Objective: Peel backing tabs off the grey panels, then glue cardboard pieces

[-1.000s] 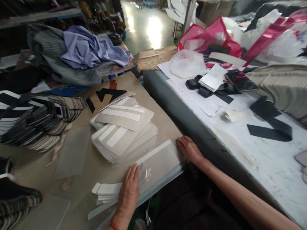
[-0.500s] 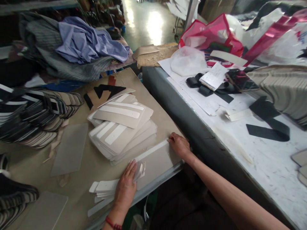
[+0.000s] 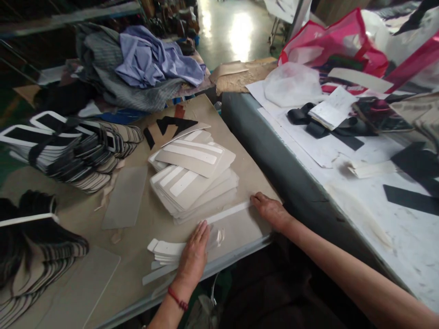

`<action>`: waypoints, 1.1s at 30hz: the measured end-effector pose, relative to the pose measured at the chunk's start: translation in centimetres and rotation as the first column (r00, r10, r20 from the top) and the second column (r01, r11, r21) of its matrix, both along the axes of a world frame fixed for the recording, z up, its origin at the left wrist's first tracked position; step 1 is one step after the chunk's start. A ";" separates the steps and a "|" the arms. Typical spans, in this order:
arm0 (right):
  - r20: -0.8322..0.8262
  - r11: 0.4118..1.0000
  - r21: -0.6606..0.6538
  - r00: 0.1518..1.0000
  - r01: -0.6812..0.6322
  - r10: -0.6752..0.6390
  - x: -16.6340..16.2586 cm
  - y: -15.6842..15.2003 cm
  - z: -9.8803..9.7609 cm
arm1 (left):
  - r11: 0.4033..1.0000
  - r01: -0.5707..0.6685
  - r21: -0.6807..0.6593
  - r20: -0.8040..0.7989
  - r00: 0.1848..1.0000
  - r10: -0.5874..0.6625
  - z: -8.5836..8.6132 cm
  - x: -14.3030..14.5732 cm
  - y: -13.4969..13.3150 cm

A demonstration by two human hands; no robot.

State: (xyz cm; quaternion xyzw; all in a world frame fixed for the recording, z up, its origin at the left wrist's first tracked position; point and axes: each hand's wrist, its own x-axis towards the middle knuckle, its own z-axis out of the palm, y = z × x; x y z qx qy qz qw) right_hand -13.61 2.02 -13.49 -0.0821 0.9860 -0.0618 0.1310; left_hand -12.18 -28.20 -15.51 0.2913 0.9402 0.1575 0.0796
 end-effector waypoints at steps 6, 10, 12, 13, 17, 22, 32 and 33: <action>0.036 0.990 0.087 0.994 -0.109 0.106 -0.7 -0.2 0.1 | 0.998 -0.006 0.056 0.085 0.996 0.002 0.1 0.0 -0.2; 0.057 0.982 0.117 0.988 -0.149 0.143 -0.7 -0.1 0.5 | 0.993 -0.042 0.108 0.150 0.988 0.025 -0.1 0.0 -0.3; 0.061 0.978 0.131 0.986 -0.161 0.154 -0.6 0.0 0.5 | 0.988 -0.073 0.138 0.189 0.981 0.046 -0.2 -0.1 -0.2; 0.062 0.976 0.138 0.985 -0.166 0.158 -0.5 0.0 0.5 | 0.984 -0.091 0.153 0.209 0.976 0.058 -0.2 -0.1 -0.2; 0.053 0.973 0.162 0.986 -0.164 0.157 -0.2 -0.3 -0.1 | 0.959 -0.177 0.222 0.300 0.948 0.105 0.1 -0.4 0.0; 0.002 0.983 0.153 0.995 -0.097 0.098 0.0 -1.2 -0.4 | 0.885 -0.345 0.312 0.418 0.887 0.198 2.2 -1.7 0.0; -0.063 0.971 -0.153 0.979 0.183 -0.194 1.0 -1.5 3.0 | 0.469 -0.804 0.365 0.878 0.465 0.114 11.4 1.2 0.0; -0.049 0.958 -0.210 0.976 0.196 -0.210 1.3 -2.0 3.7 | 0.443 -0.825 0.350 0.913 0.407 0.036 11.9 1.7 0.2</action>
